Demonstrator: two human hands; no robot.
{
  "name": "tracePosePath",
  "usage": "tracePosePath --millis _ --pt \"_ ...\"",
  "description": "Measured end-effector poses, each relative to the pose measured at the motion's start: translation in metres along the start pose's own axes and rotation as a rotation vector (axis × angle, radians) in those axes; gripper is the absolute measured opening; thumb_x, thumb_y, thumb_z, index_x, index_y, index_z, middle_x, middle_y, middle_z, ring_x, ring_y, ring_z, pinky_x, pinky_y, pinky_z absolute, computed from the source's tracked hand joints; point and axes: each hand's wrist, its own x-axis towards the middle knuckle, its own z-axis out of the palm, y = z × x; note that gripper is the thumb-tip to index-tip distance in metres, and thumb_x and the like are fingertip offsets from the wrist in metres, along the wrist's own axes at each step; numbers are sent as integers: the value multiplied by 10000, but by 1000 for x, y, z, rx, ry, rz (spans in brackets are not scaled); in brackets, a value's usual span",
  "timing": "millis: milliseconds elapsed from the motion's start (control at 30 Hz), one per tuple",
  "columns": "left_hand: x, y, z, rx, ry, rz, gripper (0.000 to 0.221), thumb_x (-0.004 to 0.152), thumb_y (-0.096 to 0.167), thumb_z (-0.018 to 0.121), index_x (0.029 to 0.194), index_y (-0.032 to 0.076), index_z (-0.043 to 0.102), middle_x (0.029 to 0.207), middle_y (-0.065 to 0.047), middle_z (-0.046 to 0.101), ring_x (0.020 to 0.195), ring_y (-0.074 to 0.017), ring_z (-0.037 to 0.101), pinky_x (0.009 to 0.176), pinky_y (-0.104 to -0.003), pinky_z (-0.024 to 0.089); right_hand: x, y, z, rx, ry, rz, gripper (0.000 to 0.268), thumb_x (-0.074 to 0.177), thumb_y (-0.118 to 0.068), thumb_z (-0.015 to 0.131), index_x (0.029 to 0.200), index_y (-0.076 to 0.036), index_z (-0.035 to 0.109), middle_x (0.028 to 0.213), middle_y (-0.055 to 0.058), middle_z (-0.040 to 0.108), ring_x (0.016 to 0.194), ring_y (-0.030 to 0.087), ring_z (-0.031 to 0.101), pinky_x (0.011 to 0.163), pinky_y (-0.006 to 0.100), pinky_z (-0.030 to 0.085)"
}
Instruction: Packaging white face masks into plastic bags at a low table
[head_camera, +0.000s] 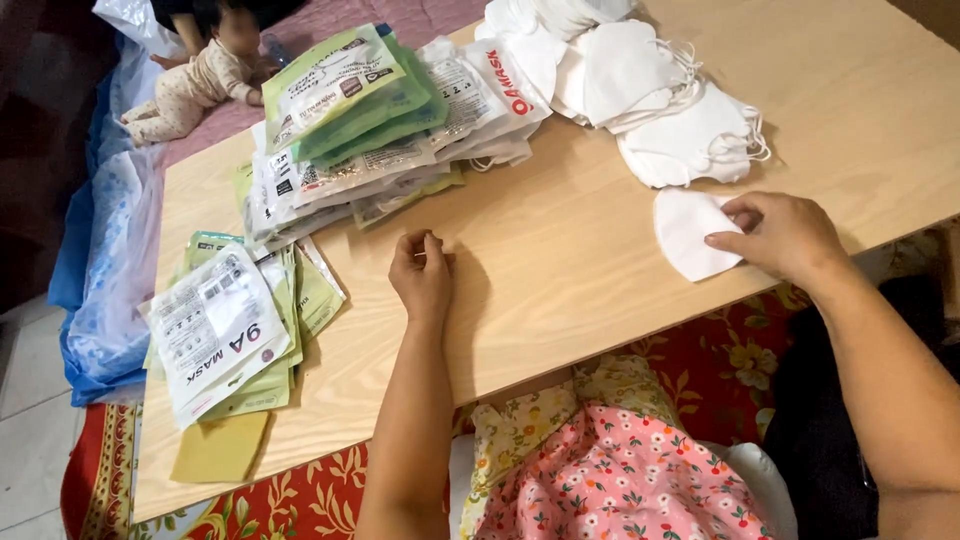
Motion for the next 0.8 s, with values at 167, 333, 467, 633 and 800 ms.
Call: tracePosePath --millis 167,333,467,633,800 --pt "-6 9 9 7 -86 -42 126 957 195 661 998 76 665 823 -91 711 598 -168 684 544 -277 562 -13 -39 5 246 -23 -48 405 797 -279 816 1182 -151 794 996 42 770 906 166 669 830 307 497" --pt "-39 41 39 -68 -594 -217 611 899 368 812 1293 -71 653 1159 -272 679 988 -345 726 804 -457 643 -16 -131 32 876 32 -281 502 878 -131 838 1327 -61 625 776 100 686 611 146 661 537 270 563" --pt "-25 7 78 -215 -515 -291 586 888 357 821 1264 -50 631 1058 -245 679 901 -364 716 735 -496 622 33 -171 102 833 1 -329 469 880 -336 858 1254 -160 638 757 44 703 655 144 705 583 268 560" --pt "2 -21 73 -110 -211 -185 276 932 268 751 1003 10 686 800 -57 630 683 -157 608 530 -301 448 103 -170 84 183 548 -848 228 999 -319 738 1137 -138 728 1022 102 692 966 334 719 998 454 510" --pt "2 -7 63 -202 -491 -212 694 709 125 950 1330 35 653 1083 -125 734 942 -205 700 817 -304 607 138 -158 36 -71 465 -440 734 841 -344 883 1446 -50 589 1381 216 553 1249 458 483 909 589 459"
